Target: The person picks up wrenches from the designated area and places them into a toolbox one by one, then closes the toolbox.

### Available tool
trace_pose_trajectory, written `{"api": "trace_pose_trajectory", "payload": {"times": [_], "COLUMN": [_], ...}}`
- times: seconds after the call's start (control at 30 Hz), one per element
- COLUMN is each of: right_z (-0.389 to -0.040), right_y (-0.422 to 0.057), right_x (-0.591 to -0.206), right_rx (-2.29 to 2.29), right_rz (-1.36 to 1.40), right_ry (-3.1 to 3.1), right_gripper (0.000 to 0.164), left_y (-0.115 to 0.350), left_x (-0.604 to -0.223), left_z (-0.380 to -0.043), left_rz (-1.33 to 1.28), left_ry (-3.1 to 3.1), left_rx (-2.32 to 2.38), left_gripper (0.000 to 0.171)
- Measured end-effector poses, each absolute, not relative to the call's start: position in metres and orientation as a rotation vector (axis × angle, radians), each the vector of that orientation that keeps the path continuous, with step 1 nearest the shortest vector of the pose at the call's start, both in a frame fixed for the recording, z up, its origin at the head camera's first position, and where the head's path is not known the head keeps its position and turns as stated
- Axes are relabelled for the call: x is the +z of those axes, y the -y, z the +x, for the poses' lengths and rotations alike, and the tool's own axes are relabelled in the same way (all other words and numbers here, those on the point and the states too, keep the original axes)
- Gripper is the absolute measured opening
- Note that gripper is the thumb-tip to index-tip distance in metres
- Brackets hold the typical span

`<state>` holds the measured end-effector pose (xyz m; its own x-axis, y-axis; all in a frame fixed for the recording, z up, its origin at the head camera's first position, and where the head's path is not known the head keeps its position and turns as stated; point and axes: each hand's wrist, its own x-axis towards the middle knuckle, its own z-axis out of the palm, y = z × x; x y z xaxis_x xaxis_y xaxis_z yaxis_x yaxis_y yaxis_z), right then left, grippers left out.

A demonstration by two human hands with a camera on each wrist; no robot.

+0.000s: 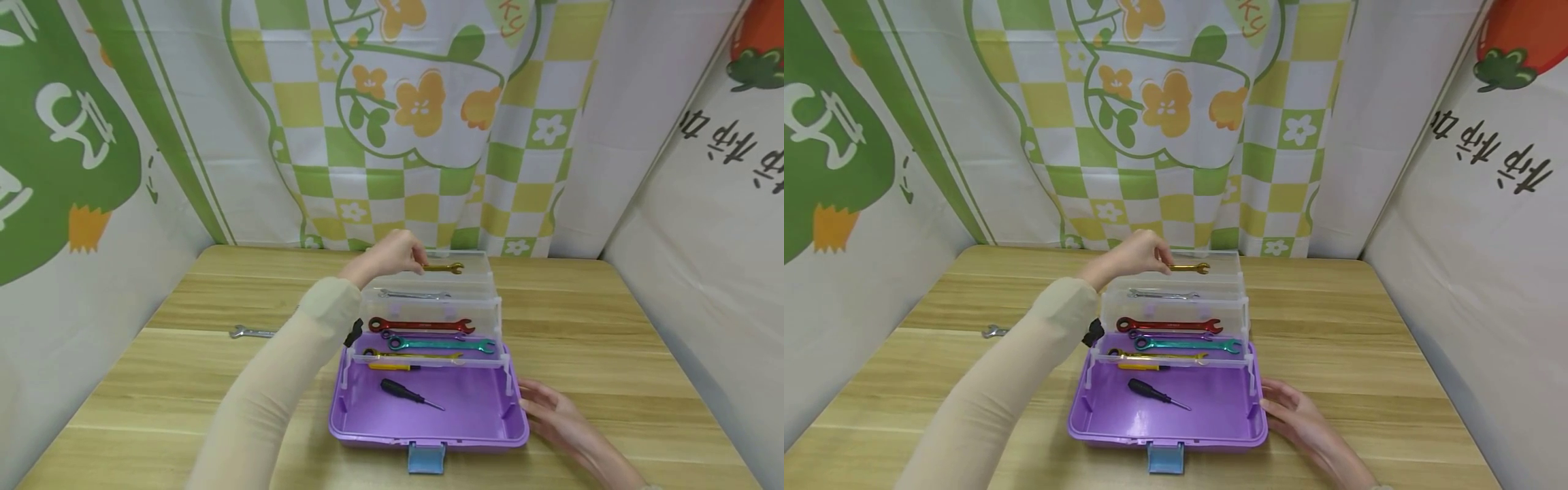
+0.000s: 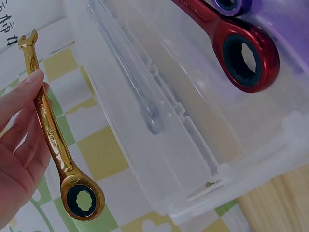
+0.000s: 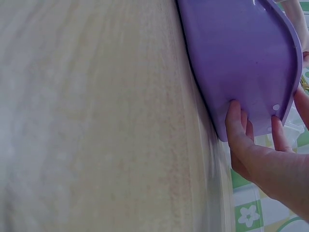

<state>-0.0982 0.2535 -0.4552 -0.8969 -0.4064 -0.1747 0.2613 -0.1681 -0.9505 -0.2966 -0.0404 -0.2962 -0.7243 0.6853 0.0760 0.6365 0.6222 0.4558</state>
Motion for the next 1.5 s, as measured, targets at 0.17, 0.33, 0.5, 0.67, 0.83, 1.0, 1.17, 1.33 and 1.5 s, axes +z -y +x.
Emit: {"api": "trace_pose_trajectory", "payload": {"times": [0.17,0.33,0.5,0.67,0.83,1.0,1.17,1.33,1.5], "right_z": [-0.098,-0.098,-0.098,-0.098,-0.099,-0.098,-0.098,-0.099,-0.099], "right_y": [-0.254,-0.254,-0.254,-0.254,-0.254,-0.254,-0.254,-0.254,-0.255], "right_x": [-0.456,-0.456,-0.456,-0.457,-0.456,-0.455,-0.455,-0.455,-0.455], "right_rx": [-2.089,-2.069,-2.068,-2.078,-2.092,-2.099,-2.087,-2.089,-2.083], "right_rz": [-0.145,-0.128,-0.135,-0.149,-0.166,-0.168,-0.149,-0.169,-0.157], "right_ry": [-1.721,-1.754,-1.749,-1.726,-1.693,-1.680,-1.701,-1.695,-1.704], "right_gripper": [0.029,0.030,0.030,0.029,0.029,0.029,0.030,0.029,0.031], "left_y": [0.030,0.021,0.013,0.006,0.000,-0.003,-0.005,-0.006,-0.006], "left_x": [-0.298,-0.302,-0.306,-0.309,-0.315,-0.320,-0.322,-0.322,-0.322], "left_z": [-0.300,-0.304,-0.304,-0.303,-0.303,-0.304,-0.304,-0.302,-0.303], "left_rz": [1.119,1.162,1.181,1.145,1.128,1.153,1.172,1.147,1.153], "left_ry": [-2.733,-2.740,-2.710,-2.690,-2.675,-2.655,-2.666,-2.663,-2.671], "left_rx": [0.678,0.642,0.647,0.612,0.558,0.512,0.465,0.447,0.434], "left_gripper": [0.008,0.009,0.008,0.008,0.010,0.012,0.012,0.010,0.012]}}
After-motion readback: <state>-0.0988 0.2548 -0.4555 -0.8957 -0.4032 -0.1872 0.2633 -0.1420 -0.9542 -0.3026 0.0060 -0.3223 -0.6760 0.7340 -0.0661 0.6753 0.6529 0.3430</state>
